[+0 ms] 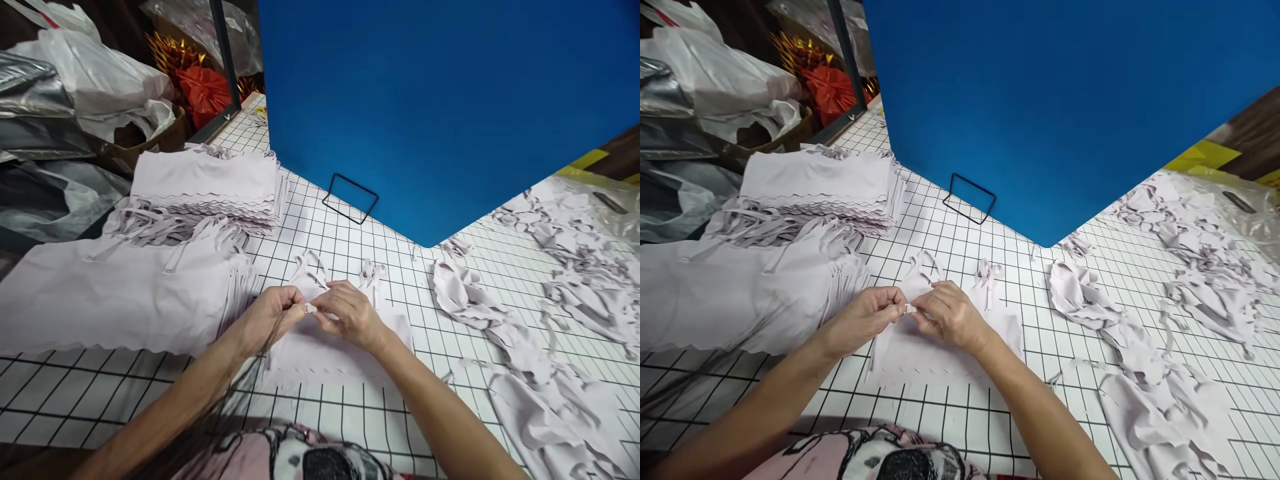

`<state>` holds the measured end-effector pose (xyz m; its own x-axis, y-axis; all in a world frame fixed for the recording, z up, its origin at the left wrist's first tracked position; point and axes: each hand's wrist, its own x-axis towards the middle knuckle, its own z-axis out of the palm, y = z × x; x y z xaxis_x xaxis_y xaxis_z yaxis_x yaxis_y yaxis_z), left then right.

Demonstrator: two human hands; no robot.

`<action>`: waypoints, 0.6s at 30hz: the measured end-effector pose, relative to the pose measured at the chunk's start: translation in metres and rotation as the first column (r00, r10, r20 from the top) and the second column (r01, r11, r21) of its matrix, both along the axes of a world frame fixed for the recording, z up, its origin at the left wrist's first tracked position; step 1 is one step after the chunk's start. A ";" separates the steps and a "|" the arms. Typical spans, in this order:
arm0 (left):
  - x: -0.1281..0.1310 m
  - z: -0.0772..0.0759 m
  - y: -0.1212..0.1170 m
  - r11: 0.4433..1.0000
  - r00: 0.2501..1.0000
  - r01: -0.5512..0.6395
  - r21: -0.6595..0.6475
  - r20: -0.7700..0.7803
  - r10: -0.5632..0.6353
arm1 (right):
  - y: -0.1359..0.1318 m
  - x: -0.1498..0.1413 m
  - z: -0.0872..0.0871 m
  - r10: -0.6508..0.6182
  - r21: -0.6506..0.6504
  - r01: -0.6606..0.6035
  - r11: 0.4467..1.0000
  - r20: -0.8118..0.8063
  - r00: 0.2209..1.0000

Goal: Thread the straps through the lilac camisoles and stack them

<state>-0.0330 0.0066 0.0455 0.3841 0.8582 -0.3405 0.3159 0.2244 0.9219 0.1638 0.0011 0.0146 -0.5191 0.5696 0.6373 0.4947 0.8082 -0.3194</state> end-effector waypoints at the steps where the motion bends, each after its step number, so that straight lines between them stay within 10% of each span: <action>1: 0.000 0.001 0.000 1.000 1.000 0.006 -0.025 0.009 -0.006 | -0.001 0.000 0.000 -0.011 -0.003 0.011 1.000 -0.005 1.000; 10: 0.004 0.013 -0.003 0.993 1.000 0.003 -0.114 0.000 -0.003 | -0.006 0.001 -0.008 -0.042 -0.035 0.041 0.999 -0.038 0.998; 18: 0.005 -0.012 -0.008 0.962 0.974 0.032 -0.271 0.224 0.031 | -0.009 -0.005 -0.011 -0.084 -0.108 0.072 0.992 -0.114 0.990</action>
